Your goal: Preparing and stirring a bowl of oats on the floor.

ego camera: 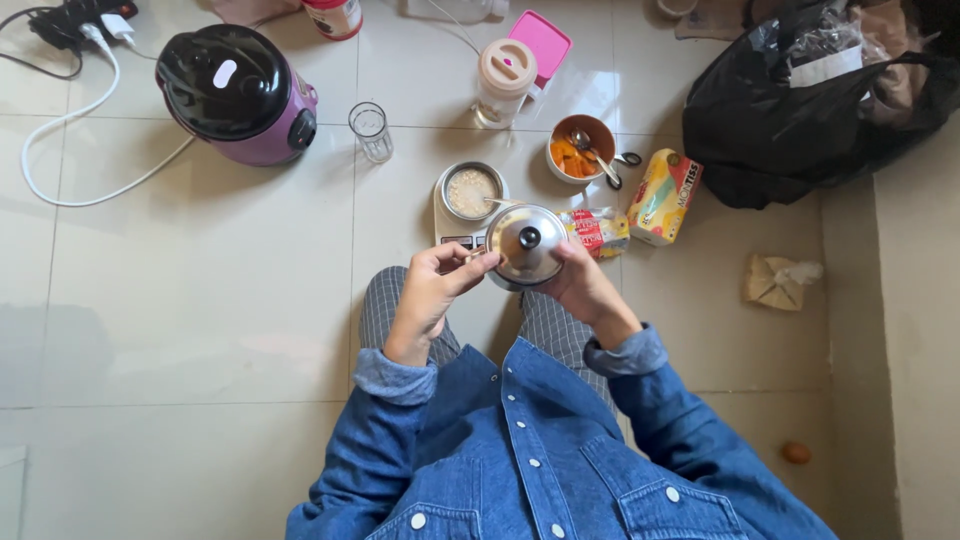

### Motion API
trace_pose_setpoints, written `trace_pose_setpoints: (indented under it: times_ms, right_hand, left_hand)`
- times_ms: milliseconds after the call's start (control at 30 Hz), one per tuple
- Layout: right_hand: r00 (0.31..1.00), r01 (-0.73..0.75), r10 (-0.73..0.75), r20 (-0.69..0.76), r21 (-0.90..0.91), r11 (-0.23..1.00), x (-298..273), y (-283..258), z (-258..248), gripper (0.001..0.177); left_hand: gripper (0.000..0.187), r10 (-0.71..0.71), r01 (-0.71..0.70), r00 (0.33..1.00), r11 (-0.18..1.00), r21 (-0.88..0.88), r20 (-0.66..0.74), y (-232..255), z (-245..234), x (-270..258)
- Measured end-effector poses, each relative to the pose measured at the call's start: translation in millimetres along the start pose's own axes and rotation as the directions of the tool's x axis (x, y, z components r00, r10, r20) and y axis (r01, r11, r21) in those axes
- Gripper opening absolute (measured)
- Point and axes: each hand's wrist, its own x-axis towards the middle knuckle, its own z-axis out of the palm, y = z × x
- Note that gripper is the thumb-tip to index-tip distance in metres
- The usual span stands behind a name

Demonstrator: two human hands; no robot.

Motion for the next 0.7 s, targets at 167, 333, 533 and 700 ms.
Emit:
trace_pose_setpoints:
  times_ms: [167, 333, 533, 700]
  right_hand:
    - [0.998, 0.046, -0.044, -0.041, 0.067, 0.997, 1, 5, 11, 0.060]
    - [0.994, 0.092, -0.088, -0.059, 0.066, 0.994, -1, 3, 20, 0.056]
    - [0.992, 0.108, -0.104, -0.073, 0.058, 0.992, -2, 9, 16, 0.054]
    - [0.994, 0.094, -0.089, -0.057, 0.100, 0.991, -3, 13, 15, 0.056]
  left_hand:
    - [0.021, 0.067, -0.065, 0.997, 0.994, 0.083, -0.023, -8, -3, 3]
    - [0.021, 0.052, -0.050, 0.998, 0.997, 0.058, -0.030, 0, -1, -1]
    - [0.017, 0.038, -0.036, 0.999, 0.997, 0.063, -0.033, -4, -3, -4]
    - [0.019, 0.075, -0.072, 0.997, 0.994, 0.077, -0.035, -7, -3, -4]
